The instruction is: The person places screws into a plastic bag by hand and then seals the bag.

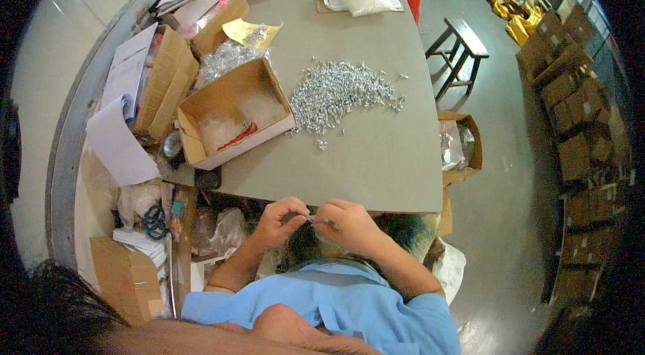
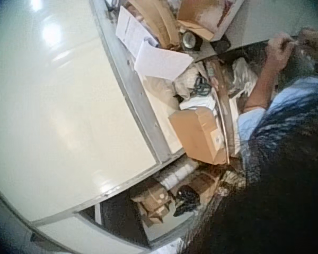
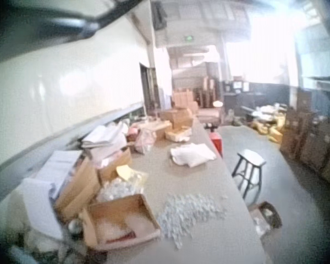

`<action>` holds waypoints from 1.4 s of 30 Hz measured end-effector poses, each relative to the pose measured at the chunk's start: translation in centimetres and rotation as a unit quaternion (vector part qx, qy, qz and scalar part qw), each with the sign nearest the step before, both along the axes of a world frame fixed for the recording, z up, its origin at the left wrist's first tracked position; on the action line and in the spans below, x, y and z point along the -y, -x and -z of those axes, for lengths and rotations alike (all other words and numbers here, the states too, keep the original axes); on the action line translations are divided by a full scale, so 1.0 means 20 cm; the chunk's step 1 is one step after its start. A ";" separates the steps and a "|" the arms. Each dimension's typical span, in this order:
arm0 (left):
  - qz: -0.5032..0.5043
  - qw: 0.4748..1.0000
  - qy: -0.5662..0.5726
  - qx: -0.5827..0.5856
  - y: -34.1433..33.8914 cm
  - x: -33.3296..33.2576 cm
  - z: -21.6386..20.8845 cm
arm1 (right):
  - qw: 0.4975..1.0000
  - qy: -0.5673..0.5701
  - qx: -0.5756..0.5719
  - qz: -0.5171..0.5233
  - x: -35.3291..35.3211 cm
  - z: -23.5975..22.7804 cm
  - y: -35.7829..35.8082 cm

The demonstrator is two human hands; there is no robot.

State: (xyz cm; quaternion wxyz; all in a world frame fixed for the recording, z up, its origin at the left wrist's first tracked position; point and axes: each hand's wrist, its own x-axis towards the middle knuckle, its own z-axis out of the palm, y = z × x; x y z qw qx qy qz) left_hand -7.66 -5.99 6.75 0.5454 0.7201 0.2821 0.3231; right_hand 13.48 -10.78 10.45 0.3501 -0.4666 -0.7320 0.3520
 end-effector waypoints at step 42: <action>-0.022 0.800 -0.323 -0.506 0.03 -1.17 -0.14 | 0.901 0.017 0.380 0.208 -0.75 0.35 -0.38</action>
